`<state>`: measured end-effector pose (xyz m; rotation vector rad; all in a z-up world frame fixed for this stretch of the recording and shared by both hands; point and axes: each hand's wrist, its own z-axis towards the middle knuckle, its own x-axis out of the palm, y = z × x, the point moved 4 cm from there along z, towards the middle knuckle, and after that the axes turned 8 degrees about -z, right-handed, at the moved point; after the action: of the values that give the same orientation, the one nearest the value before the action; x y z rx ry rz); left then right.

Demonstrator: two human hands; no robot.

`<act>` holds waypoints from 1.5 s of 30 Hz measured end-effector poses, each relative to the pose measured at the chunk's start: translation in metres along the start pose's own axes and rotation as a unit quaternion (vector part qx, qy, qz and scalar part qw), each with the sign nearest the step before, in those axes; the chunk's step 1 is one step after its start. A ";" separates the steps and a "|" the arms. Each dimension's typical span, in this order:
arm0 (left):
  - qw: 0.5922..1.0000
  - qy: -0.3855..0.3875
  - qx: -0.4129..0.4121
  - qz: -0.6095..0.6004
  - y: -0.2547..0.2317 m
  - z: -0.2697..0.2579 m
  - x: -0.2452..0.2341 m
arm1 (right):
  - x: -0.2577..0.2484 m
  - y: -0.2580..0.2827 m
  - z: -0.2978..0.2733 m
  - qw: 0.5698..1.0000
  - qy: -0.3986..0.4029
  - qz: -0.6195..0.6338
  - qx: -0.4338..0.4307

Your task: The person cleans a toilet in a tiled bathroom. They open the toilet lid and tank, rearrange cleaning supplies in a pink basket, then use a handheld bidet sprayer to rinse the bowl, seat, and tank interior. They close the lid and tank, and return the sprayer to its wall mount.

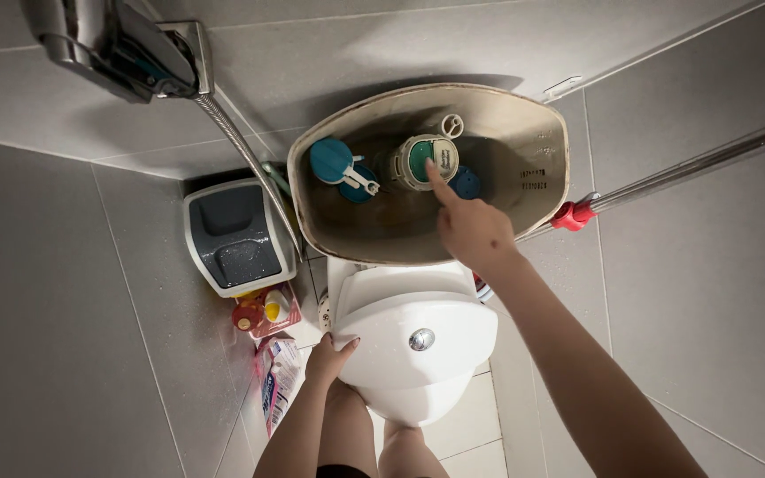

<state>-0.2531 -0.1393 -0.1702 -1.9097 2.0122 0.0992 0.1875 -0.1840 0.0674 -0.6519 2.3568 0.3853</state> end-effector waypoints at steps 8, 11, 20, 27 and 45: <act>0.999 -0.011 0.011 -0.030 0.000 -0.003 0.002 | 0.020 0.003 0.009 1.000 -0.012 -0.007 0.002; 1.000 -0.020 0.012 -0.018 0.005 0.001 0.002 | 0.025 0.005 0.010 1.000 0.010 -0.020 0.013; 1.000 0.001 0.007 -0.020 0.010 0.005 0.004 | 0.040 0.011 0.015 0.998 0.053 -0.039 0.014; 0.998 -0.034 -0.011 -0.059 0.013 0.006 0.001 | 0.034 0.015 0.011 0.995 0.074 -0.065 0.016; 0.851 -0.299 0.432 0.022 -0.124 -0.090 -0.067 | 0.051 0.010 0.015 0.999 0.009 -0.029 0.019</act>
<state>-0.1494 -0.1123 -0.0411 -1.0661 1.3177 -0.1623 0.1560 -0.1866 0.0238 -0.7072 2.3512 0.3080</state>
